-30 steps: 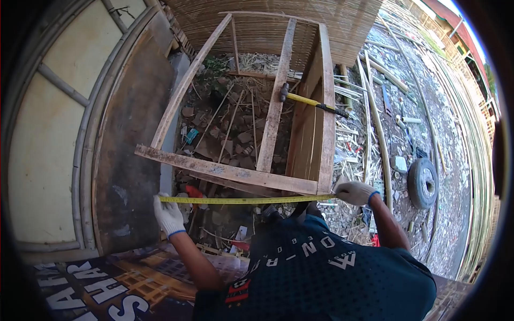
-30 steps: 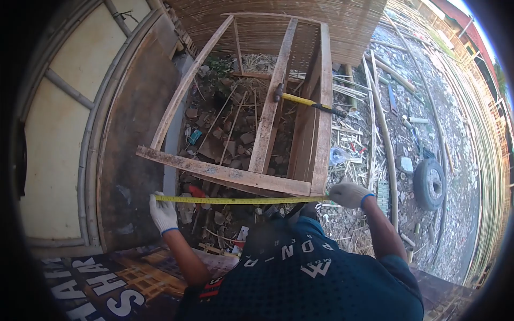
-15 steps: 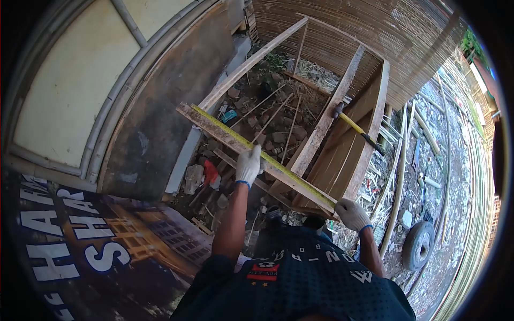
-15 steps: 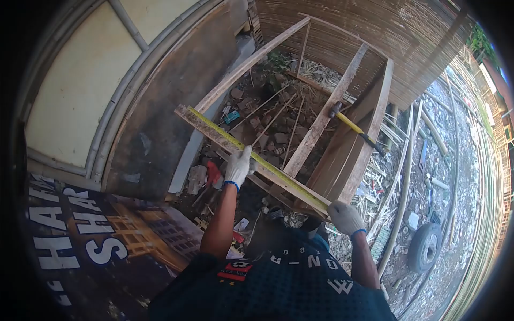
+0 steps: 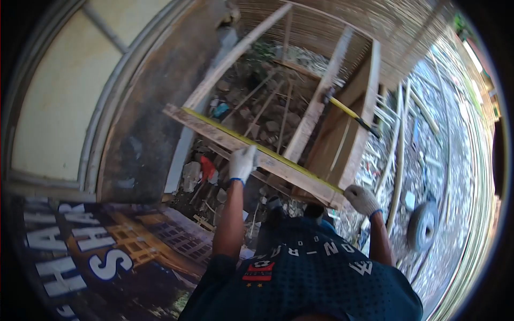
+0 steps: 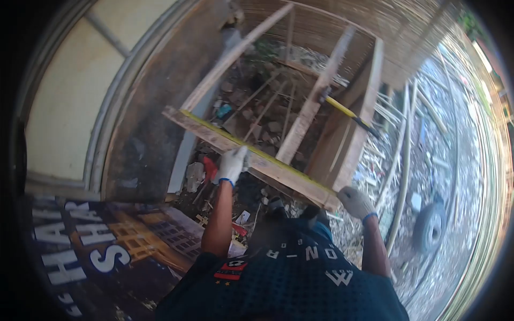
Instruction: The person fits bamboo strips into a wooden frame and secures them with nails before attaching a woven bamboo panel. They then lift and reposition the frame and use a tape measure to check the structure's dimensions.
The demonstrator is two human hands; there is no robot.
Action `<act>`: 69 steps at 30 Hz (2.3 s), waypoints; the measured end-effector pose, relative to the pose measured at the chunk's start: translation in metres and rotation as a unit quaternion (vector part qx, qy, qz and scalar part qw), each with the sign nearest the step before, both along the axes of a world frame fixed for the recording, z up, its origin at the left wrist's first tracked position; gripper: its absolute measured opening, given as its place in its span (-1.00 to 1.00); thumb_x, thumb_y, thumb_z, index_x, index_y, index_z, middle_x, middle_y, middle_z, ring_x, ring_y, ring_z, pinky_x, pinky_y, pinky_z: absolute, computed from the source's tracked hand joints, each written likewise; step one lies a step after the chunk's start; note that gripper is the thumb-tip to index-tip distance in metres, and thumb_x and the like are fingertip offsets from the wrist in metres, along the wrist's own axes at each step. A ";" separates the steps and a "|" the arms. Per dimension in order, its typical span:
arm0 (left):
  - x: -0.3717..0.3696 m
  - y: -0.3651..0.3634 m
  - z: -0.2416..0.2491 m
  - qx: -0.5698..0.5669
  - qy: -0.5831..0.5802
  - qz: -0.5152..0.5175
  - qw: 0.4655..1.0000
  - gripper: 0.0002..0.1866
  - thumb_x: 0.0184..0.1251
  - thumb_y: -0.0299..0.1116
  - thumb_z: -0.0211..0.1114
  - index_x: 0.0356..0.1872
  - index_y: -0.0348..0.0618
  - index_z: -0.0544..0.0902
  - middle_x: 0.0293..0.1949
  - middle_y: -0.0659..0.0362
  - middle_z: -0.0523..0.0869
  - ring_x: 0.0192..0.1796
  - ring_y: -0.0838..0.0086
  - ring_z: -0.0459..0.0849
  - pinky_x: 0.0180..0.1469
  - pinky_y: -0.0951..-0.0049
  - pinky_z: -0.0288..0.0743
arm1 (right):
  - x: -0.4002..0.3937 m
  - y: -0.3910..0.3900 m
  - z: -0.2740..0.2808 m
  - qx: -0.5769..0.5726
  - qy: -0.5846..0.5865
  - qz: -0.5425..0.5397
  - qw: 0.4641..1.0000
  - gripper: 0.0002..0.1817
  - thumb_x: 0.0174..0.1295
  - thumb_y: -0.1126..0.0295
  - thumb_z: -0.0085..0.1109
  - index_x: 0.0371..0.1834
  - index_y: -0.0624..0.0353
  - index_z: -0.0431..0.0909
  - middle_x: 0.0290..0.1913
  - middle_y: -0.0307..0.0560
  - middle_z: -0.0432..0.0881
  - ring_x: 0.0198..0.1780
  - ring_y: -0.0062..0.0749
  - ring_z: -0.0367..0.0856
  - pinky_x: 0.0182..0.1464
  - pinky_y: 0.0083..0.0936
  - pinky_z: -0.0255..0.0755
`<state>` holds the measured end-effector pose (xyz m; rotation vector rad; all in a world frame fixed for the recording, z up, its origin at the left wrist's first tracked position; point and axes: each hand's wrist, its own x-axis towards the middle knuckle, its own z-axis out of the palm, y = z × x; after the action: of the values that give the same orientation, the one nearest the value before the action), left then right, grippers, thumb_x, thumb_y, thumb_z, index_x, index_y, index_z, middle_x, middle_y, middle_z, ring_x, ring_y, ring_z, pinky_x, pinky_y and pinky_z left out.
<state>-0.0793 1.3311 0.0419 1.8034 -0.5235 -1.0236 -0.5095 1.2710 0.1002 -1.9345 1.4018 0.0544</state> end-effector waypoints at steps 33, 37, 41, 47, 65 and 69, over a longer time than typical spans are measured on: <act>-0.037 0.036 -0.003 -0.063 0.116 0.036 0.991 -0.45 0.63 0.09 0.22 0.25 -0.23 0.63 0.02 0.11 0.78 0.00 0.42 0.80 0.02 0.39 0.72 | -0.051 0.011 -0.025 0.005 -0.032 0.001 0.999 -0.70 0.46 0.16 0.18 -0.14 0.15 0.77 -0.24 0.15 0.78 -0.15 0.08 0.77 -0.01 -0.09 0.60; -0.029 0.020 -0.010 -0.138 0.214 0.111 0.961 -0.64 0.68 -0.11 0.13 0.24 -0.07 0.63 0.05 0.15 0.81 -0.08 0.40 0.85 -0.11 0.43 0.72 | -0.010 0.035 0.006 0.047 -0.045 0.012 0.998 -0.70 0.48 0.17 0.14 -0.12 0.14 0.77 -0.17 0.18 0.79 -0.05 0.14 0.78 0.05 -0.08 0.60; -0.023 0.032 0.011 -0.202 0.322 0.216 0.899 -0.55 0.68 0.02 0.10 0.24 -0.12 0.63 0.05 0.10 0.79 -0.03 0.31 0.80 0.05 0.29 0.67 | 0.020 0.054 0.017 0.104 -0.005 0.038 0.994 -0.63 0.49 0.10 0.08 -0.06 0.15 0.74 -0.15 0.23 0.78 -0.01 0.16 0.78 0.08 -0.07 0.59; -0.024 0.077 0.021 -0.232 0.294 0.334 0.865 -0.34 0.67 0.24 0.05 0.30 -0.20 0.58 0.06 0.04 0.75 0.03 0.18 0.76 0.18 0.17 0.64 | 0.036 0.068 0.027 0.135 0.028 0.073 0.988 -0.56 0.50 0.04 0.03 0.12 0.10 0.73 0.03 0.22 0.78 0.14 0.14 0.74 0.22 -0.09 0.55; -0.078 0.103 0.017 -0.072 0.171 0.078 0.980 -0.48 0.73 0.02 0.07 0.10 -0.31 0.71 -0.16 0.05 0.85 -0.19 0.46 0.81 -0.17 0.49 0.71 | 0.039 0.068 0.025 0.199 0.075 0.113 0.971 -0.52 0.52 -0.01 0.07 0.23 0.10 0.68 0.10 0.14 0.77 0.19 -0.02 0.72 0.29 -0.20 0.51; -0.100 0.089 0.031 -0.084 0.095 -0.026 0.992 -0.50 0.75 -0.07 0.04 0.09 -0.35 0.74 -0.16 0.07 0.85 -0.17 0.45 0.82 -0.12 0.47 0.70 | 0.040 0.075 0.018 0.220 0.042 0.111 0.968 -0.42 0.51 -0.11 0.03 0.31 0.11 0.62 0.21 0.21 0.73 0.29 0.06 0.67 0.36 -0.15 0.48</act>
<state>-0.1793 1.4196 0.0729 1.5342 -0.5249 -1.1396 -0.4695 1.3459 0.1182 -1.7154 1.1035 0.5158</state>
